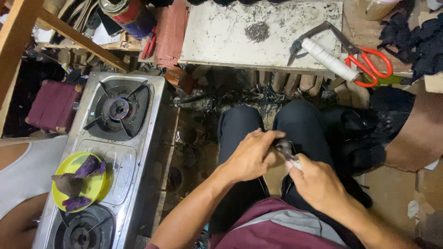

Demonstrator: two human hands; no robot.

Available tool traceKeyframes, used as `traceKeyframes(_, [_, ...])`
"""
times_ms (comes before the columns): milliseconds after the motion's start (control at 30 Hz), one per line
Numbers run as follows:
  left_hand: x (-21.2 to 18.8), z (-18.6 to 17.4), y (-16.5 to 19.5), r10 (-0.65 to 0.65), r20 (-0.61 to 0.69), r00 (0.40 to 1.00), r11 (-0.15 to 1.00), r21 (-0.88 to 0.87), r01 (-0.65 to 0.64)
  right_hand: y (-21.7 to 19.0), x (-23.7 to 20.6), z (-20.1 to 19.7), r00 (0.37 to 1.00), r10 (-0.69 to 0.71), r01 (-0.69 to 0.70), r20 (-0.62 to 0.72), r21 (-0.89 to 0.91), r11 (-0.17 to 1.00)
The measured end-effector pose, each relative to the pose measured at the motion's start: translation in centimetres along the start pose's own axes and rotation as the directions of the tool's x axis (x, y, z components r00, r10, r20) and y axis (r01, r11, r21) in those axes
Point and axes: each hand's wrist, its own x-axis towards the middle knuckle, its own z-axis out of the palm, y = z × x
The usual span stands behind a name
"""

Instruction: The person sits on the floor and holds a black fabric shoe upper over a gas stove burner, then stretches and presses it over a wooden shoe last on their lap. They use pliers to grip and pull the upper's edge, reheating the material over the flame and repositioning it repeatedly, then adjust the gathered toe fabric by hand.

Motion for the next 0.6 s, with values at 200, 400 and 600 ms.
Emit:
traceKeyframes(200, [-0.3,-0.9,-0.2,-0.093,-0.007,0.996,0.992,-0.085,0.093,-3.0,-0.8,-2.4,0.987,-0.155,0.156,-0.042,0.014,0.988])
traceKeyframes(400, [0.3,-1.0,-1.2,-0.135,-0.029,0.990,0.988,-0.076,0.132,-1.8,-2.3,-5.3,0.578,-0.650,0.796,-0.494,0.518,0.314])
traceKeyframes(600, [-0.4,-1.0,-0.8,-0.248,-0.008,0.969,0.955,-0.166,0.244,3.6,-1.0,3.3,0.997,-0.059,0.062,-0.056,0.061,0.996])
